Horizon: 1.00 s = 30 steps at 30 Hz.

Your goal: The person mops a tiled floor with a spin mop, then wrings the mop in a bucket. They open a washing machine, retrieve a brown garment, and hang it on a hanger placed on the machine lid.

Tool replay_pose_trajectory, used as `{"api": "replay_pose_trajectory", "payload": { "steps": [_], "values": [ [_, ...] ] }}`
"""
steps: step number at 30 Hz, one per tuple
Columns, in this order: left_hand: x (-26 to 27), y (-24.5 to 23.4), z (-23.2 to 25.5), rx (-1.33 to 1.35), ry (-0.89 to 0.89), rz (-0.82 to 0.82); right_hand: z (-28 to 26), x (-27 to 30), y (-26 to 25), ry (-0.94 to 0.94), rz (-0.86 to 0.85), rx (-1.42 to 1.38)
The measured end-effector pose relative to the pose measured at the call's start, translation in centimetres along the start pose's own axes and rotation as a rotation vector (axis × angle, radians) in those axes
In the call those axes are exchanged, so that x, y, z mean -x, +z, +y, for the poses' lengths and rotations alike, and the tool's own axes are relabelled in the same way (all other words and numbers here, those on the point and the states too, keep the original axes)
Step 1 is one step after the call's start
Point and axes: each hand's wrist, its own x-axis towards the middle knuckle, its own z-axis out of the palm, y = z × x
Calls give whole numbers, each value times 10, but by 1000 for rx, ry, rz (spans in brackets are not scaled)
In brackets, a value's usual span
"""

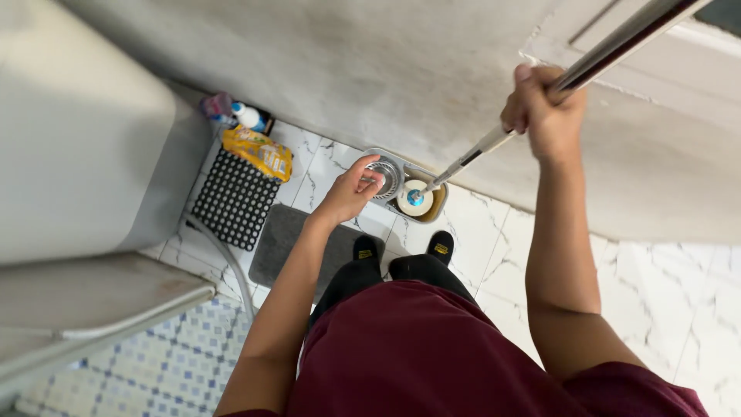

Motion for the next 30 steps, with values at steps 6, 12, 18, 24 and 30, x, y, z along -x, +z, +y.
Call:
{"api": "replay_pose_trajectory", "payload": {
  "steps": [6,12,18,24,30],
  "values": [
    [-15,-9,-4,26,106,-123,-49,13,-10,-175,94,-30],
    [-30,-8,-1,11,101,-194,-20,16,5,-118,123,-100],
    [-39,-3,-4,28,177,-248,18,30,19,-72,96,-19],
    [-43,-1,0,-24,116,-275,5,35,15,-82,117,-33],
    [-48,5,5,-3,124,-304,32,28,21,-5,79,-22]
  ]
}}
